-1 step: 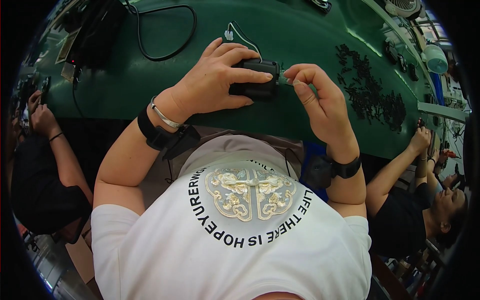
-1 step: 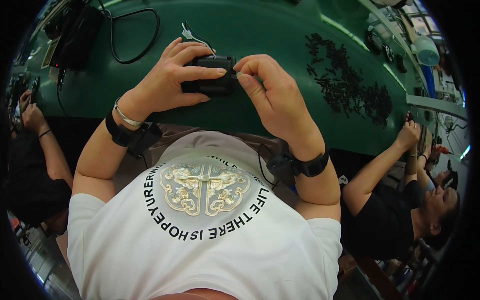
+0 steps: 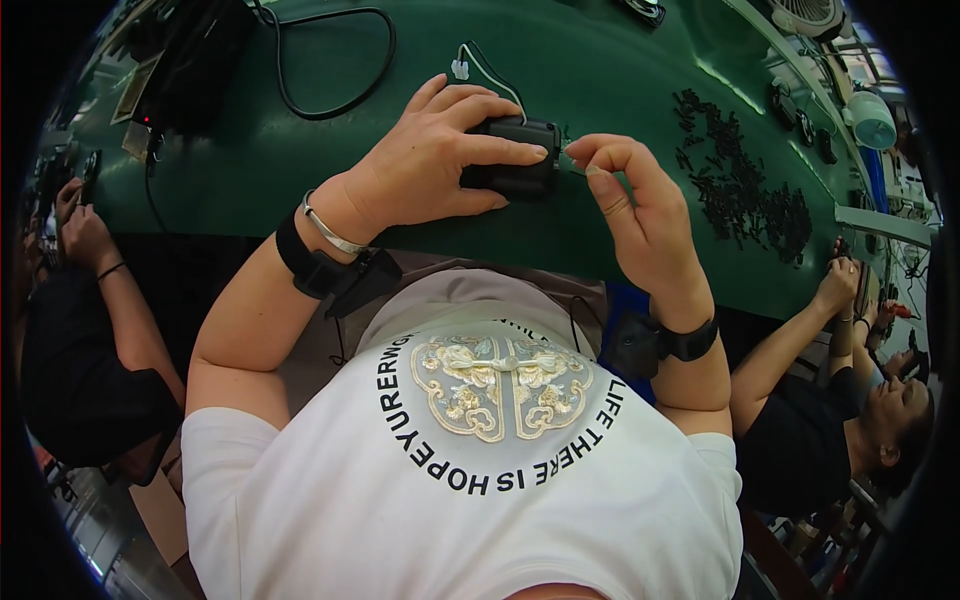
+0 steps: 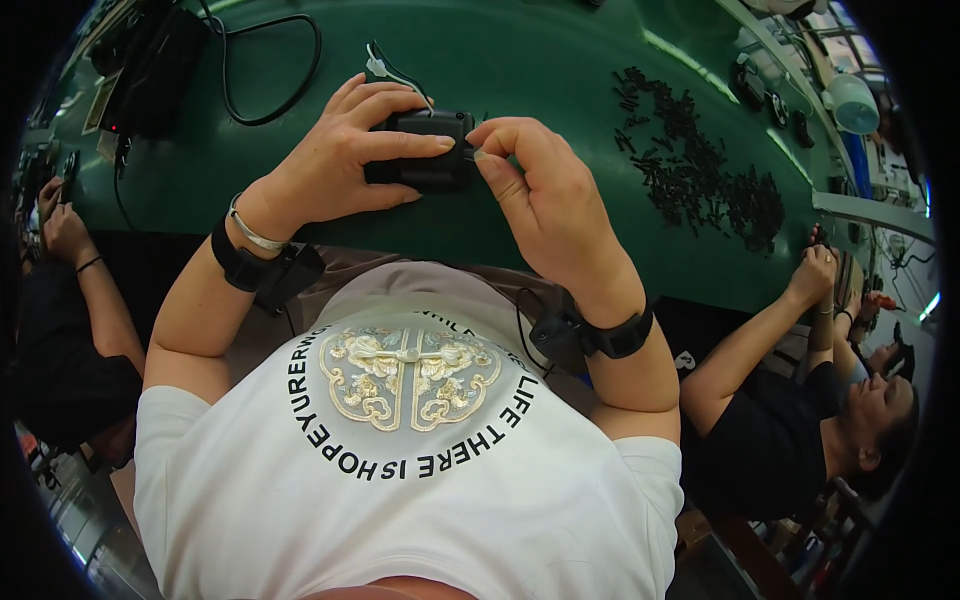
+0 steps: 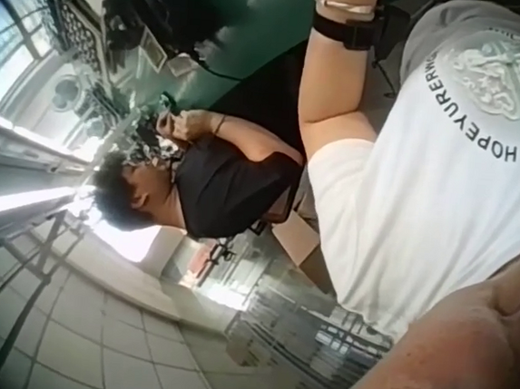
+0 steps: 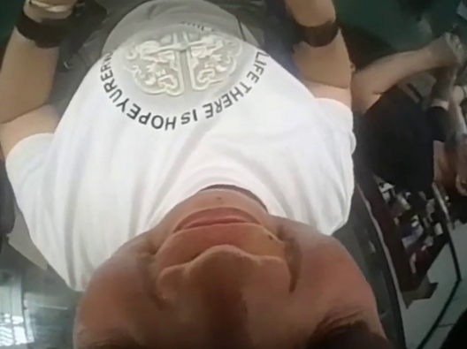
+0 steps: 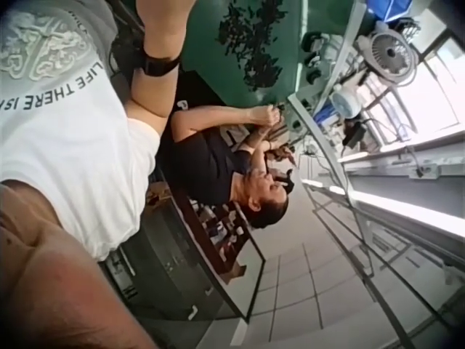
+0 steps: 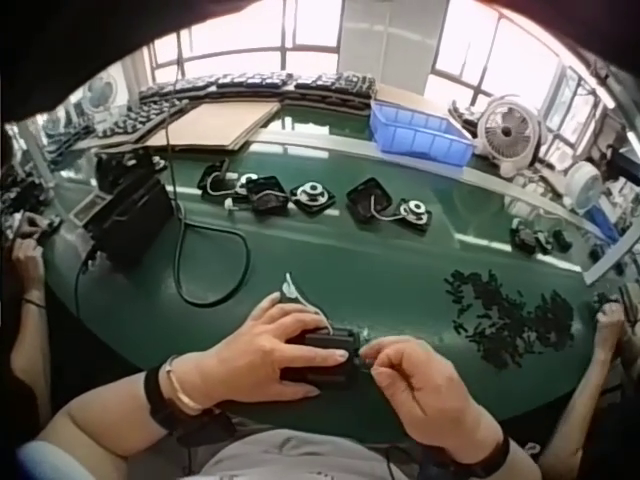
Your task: The person assembles a speaker by fitting a housing over a driver, threading the wire through a hole, and inserting screws into the housing by hand before repeating the process.
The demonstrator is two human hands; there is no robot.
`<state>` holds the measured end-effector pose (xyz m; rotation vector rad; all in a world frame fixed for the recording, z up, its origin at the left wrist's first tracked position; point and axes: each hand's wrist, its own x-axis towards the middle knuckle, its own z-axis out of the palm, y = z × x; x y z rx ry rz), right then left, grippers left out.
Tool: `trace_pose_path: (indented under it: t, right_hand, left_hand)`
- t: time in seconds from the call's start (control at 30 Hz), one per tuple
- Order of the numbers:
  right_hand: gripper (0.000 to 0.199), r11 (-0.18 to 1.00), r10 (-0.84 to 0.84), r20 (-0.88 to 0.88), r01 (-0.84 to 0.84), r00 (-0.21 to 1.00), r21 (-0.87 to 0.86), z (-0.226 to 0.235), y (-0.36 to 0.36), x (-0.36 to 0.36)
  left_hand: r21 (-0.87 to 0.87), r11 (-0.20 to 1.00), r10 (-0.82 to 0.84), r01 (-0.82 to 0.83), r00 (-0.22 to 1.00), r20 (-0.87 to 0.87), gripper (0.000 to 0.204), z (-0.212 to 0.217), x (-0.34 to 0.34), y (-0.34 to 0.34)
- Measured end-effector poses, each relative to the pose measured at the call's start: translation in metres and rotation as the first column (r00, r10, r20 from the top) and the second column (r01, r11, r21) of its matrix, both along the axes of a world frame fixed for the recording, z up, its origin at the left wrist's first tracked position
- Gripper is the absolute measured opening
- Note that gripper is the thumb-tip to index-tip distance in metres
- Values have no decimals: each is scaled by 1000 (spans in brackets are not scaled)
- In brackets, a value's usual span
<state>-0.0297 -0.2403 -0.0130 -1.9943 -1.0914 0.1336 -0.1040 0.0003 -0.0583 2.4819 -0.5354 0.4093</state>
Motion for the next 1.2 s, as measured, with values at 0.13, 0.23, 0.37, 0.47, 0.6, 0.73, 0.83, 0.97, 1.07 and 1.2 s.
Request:
trace_pose_path:
  t: [0.13, 0.23, 0.37, 0.47, 0.6, 0.73, 0.83, 0.97, 1.07, 1.2]
  right_hand:
    - [7, 999, -18, 293, 29, 956, -35, -22, -11, -20]
    - [10, 999, -16, 407, 28, 913, -24, -32, -11, -28]
    - [14, 1000, 8, 400, -18, 917, 21, -39, -11, -34]
    - [10, 999, 43, 407, -52, 912, 11, -43, -12, -37]
    - [12, 998, 61, 440, -64, 896, -8, -47, -16, -46]
    - [14, 998, 64, 484, -56, 873, -32, -52, -18, -48]
    - [15, 999, 30, 523, -5, 852, -48, -54, -15, -49]
    - [14, 996, -42, 447, 3, 894, 87, -53, -21, -42]
    - [16, 985, -111, 323, 61, 940, 159, -53, -36, -32]
    - [22, 995, -6, 306, -25, 952, 98, -46, -46, -28]
  left_hand:
    - [-11, 1000, 0, 0, 1000, -3, 58, -1, -1, -2]
    - [-14, 1000, -6, 6, 1000, 6, 58, -1, -1, -2]
    - [-3, 1000, -10, 10, 999, 31, 59, -1, -1, -2]
    - [7, 1000, -1, 1, 999, 39, 58, -1, 0, -1]
    - [16, 1000, 5, -6, 1000, 25, 55, -5, -1, -3]
    - [44, 999, 5, -7, 999, 39, 55, -5, 0, -2]
    - [45, 999, 11, -12, 1000, 25, 55, -7, 1, -3]
    - [30, 1000, -4, 3, 1000, 11, 56, -5, -1, -3]
    - [37, 999, -11, 10, 1000, 25, 57, -6, 0, -3]
    - [30, 999, -17, 16, 999, 30, 57, -8, 0, -1]
